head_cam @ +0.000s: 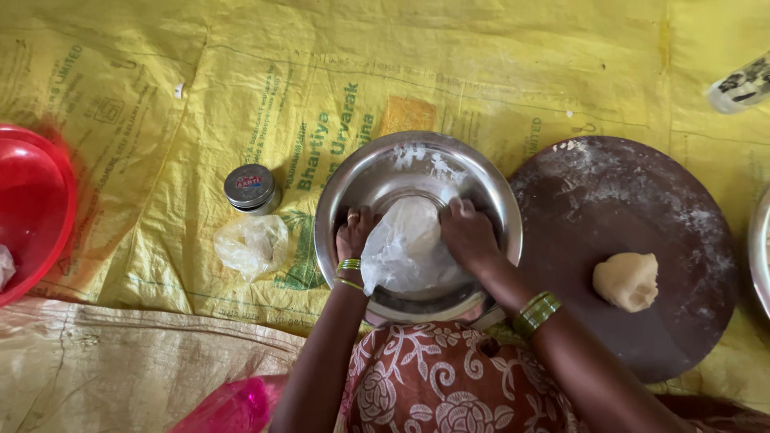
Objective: The person kneads a small piece of dough on a wooden board, then rolls it into a long cylindrical shape using both hands. The person continues to elongate and smooth the dough by hand.
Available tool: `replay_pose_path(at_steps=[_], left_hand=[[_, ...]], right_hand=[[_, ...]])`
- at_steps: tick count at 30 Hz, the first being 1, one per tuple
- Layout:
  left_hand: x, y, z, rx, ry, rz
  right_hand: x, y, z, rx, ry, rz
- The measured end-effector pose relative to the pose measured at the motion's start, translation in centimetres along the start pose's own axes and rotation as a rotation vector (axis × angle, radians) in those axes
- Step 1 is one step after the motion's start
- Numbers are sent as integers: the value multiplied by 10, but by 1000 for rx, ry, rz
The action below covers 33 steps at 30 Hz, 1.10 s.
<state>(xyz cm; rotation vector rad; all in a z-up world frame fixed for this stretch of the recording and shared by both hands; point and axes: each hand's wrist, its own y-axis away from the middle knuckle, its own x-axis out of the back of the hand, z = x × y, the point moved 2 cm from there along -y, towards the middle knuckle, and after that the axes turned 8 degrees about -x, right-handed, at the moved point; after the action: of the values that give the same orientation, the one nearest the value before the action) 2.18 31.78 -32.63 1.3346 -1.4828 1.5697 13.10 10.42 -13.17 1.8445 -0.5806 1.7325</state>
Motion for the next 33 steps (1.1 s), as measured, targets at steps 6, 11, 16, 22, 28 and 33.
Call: replay_pose_path(at_steps=[6,11,16,22,28,33], left_hand=[[40,16,19,-156,-247,-568],[109,24,58,-213,-139,-1048],[113,15,74,-103,-229,-937],[89,18,74,92,-205,-731],[90,42,46,34,18,-829],[114,50,33,122,160,-761]], right_hand=[[15,50,-21,-5,-5,-359],[5,72,-39,37,-23,-508],[-16,72,-36,77,-85,-425],[-7,81,-36,-8,-99,-415],[36,97,-24,-223,-344,-333],[102,93,-30,125,-598,546]])
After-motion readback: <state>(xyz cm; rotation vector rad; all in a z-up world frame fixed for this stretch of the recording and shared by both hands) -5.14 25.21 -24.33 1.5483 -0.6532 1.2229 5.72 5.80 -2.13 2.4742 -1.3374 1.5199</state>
